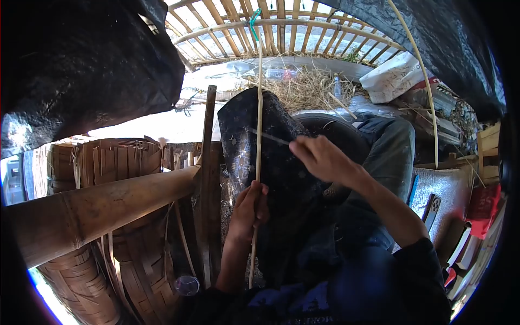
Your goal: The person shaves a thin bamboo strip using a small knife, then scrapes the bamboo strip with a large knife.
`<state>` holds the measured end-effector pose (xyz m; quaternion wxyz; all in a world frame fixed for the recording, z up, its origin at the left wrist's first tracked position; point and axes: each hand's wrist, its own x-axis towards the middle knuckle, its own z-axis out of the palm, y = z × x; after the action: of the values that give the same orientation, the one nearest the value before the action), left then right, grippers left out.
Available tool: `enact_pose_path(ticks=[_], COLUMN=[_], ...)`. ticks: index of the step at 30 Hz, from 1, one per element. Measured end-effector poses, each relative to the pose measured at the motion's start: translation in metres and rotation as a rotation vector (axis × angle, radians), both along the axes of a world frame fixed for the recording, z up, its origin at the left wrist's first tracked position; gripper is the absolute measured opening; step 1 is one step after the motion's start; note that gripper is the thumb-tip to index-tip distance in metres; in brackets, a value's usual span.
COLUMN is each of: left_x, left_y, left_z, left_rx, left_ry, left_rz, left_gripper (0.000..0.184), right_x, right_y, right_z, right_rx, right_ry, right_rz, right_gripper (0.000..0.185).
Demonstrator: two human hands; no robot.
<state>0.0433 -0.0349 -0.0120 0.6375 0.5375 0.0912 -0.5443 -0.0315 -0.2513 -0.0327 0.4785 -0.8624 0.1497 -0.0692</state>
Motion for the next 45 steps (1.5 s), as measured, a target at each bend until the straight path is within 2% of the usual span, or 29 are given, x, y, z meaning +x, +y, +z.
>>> enact_pose_path(ticks=[3,7,9,15,22,28,33,45], left_x=[-0.002,-0.004,-0.01,-0.017,-0.022,-0.02,-0.02,-0.017], left_y=[0.0,0.004,0.001,-0.004,-0.005,-0.004,-0.004,-0.005], left_z=[0.002,-0.005,-0.004,-0.001,-0.007,-0.008,-0.007,-0.008], left_rx=[-0.019,-0.111,-0.039,0.009,0.002,-0.021,-0.021,-0.047], left_ry=[0.038,0.133,0.103,0.084,0.074,0.075,0.048,0.004], left_rz=[0.02,0.048,0.051,0.084,0.108,0.089,0.076,0.061], left_gripper=[0.035,0.033,0.032,0.03,0.03,0.03,0.031,0.033], right_x=[-0.013,-0.012,-0.01,0.002,0.014,0.031,0.049,0.075], right_y=[0.008,0.01,0.011,0.016,0.02,0.01,0.006,-0.013], right_z=[0.008,0.009,0.01,-0.003,-0.005,-0.015,-0.024,-0.034], right_rx=[-0.131,-0.263,-0.325,-0.466,-0.534,-0.525,-0.626,-0.609], right_ry=[0.07,0.142,0.209,0.192,0.241,0.145,0.075,0.056], right_rz=[0.147,0.208,0.25,0.234,0.23,0.175,0.099,0.143], right_gripper=[0.043,0.045,0.047,0.05,0.05,0.047,0.045,0.047])
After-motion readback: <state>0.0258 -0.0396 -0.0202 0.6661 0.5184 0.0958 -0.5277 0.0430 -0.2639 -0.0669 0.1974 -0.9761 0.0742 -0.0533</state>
